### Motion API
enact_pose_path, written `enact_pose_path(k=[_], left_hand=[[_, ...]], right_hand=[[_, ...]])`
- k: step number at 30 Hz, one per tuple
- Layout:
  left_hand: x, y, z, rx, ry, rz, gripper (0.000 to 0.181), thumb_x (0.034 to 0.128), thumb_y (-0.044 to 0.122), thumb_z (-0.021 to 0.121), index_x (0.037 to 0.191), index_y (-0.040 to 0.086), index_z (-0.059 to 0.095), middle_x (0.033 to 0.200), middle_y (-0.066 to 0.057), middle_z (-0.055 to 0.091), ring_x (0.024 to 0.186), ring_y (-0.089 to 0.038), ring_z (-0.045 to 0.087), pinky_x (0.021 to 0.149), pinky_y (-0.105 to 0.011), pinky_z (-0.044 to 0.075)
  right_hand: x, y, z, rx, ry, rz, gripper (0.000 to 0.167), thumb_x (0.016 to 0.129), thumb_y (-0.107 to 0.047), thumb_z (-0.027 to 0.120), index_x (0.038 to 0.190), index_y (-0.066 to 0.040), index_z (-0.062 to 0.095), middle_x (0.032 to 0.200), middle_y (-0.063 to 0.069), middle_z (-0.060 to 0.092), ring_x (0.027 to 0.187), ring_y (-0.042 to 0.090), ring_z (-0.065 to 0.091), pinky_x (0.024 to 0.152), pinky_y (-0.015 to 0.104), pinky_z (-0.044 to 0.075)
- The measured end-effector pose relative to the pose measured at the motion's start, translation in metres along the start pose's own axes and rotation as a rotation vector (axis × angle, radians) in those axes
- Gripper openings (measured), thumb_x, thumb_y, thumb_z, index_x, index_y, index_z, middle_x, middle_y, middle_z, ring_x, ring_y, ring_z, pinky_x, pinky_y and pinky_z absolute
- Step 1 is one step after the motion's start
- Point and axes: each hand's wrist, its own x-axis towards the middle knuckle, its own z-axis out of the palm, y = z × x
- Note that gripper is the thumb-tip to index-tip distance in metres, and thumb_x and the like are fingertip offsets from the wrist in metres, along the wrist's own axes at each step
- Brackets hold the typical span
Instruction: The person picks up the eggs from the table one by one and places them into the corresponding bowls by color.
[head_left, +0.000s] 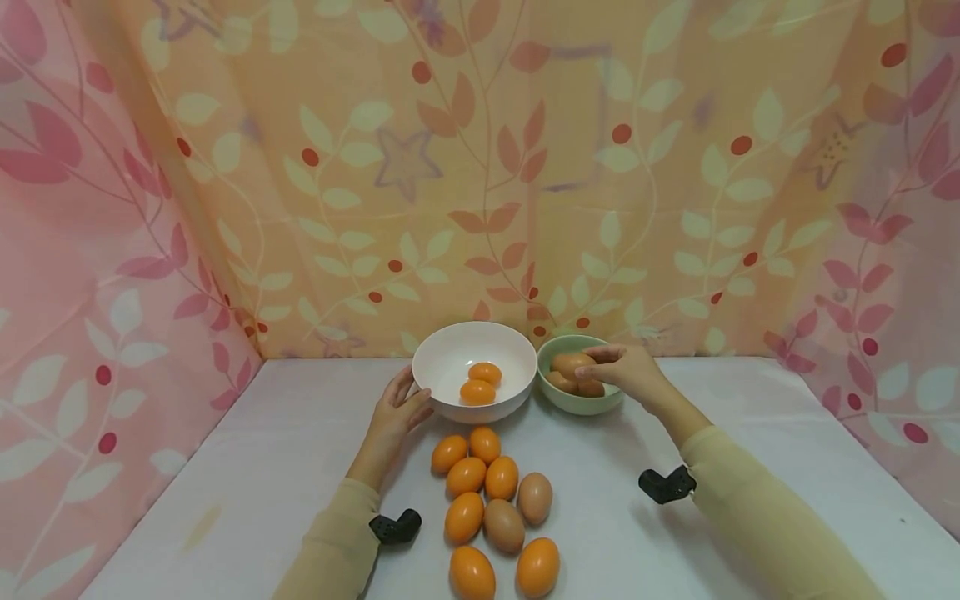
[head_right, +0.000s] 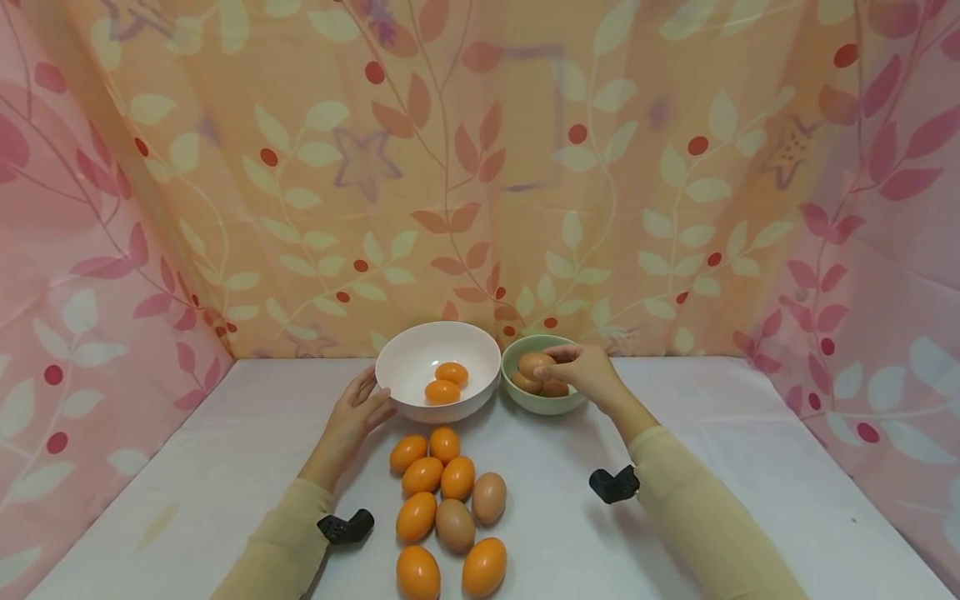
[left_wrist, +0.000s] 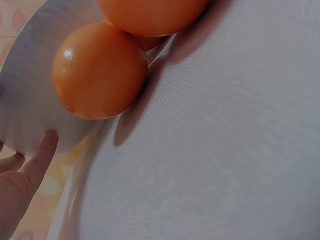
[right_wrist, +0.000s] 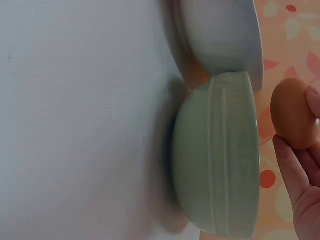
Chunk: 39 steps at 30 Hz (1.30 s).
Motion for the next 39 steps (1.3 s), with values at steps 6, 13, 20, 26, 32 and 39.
enact_pose_path(k=[6, 13, 20, 26, 32, 39], left_hand=[[-0.001, 0.0, -0.001, -0.005, -0.015, 0.017, 0.068, 0.0995, 0.01, 0.058, 0.157, 0.006, 0.023, 0.166, -0.016, 0.018, 0.146, -0.038, 0.035, 0.111, -0.053, 0.043], [-0.001, 0.0, 0.001, 0.001, -0.015, 0.018, 0.066, 0.1002, 0.011, 0.057, 0.157, 0.007, 0.023, 0.166, -0.016, 0.02, 0.145, -0.037, 0.037, 0.11, -0.051, 0.046], [0.001, -0.002, 0.001, 0.0, -0.003, 0.017, 0.067, 0.0996, 0.011, 0.058, 0.157, 0.006, 0.024, 0.165, -0.016, 0.021, 0.145, -0.035, 0.037, 0.11, -0.051, 0.046], [0.001, -0.001, 0.001, 0.001, -0.004, 0.022, 0.067, 0.0995, 0.01, 0.058, 0.157, 0.006, 0.024, 0.165, -0.017, 0.02, 0.146, -0.037, 0.035, 0.11, -0.053, 0.045], [0.0, -0.002, 0.0, 0.009, -0.001, 0.019, 0.067, 0.0994, 0.011, 0.059, 0.157, 0.006, 0.024, 0.165, -0.016, 0.02, 0.146, -0.037, 0.036, 0.109, -0.051, 0.047], [0.002, -0.004, -0.001, -0.007, -0.002, 0.022, 0.066, 0.0989, 0.01, 0.058, 0.156, 0.005, 0.025, 0.165, -0.016, 0.022, 0.148, -0.034, 0.034, 0.107, -0.048, 0.05]], right_hand=[[0.014, 0.001, 0.005, 0.035, 0.016, -0.018, 0.065, 0.086, -0.036, 0.077, 0.138, -0.002, 0.057, 0.141, 0.021, 0.057, 0.137, 0.037, 0.046, 0.118, 0.053, 0.036], [0.028, 0.007, 0.011, 0.041, 0.055, -0.001, 0.063, 0.085, -0.036, 0.078, 0.135, -0.001, 0.06, 0.137, 0.02, 0.061, 0.135, 0.035, 0.048, 0.117, 0.05, 0.037], [0.038, 0.008, 0.016, 0.03, 0.082, -0.001, 0.059, 0.086, -0.031, 0.078, 0.133, 0.0, 0.061, 0.139, 0.021, 0.059, 0.136, 0.035, 0.047, 0.118, 0.048, 0.036], [0.042, 0.007, 0.021, 0.009, 0.086, 0.004, 0.058, 0.088, -0.03, 0.076, 0.134, 0.0, 0.06, 0.138, 0.023, 0.059, 0.135, 0.036, 0.048, 0.118, 0.048, 0.037], [0.046, 0.008, 0.026, 0.021, 0.102, 0.017, 0.058, 0.086, -0.03, 0.078, 0.133, 0.001, 0.06, 0.137, 0.022, 0.06, 0.132, 0.035, 0.05, 0.117, 0.046, 0.037], [0.05, 0.009, 0.031, -0.005, 0.124, 0.031, 0.059, 0.084, -0.034, 0.08, 0.131, -0.003, 0.063, 0.136, 0.017, 0.062, 0.133, 0.033, 0.049, 0.115, 0.046, 0.038]])
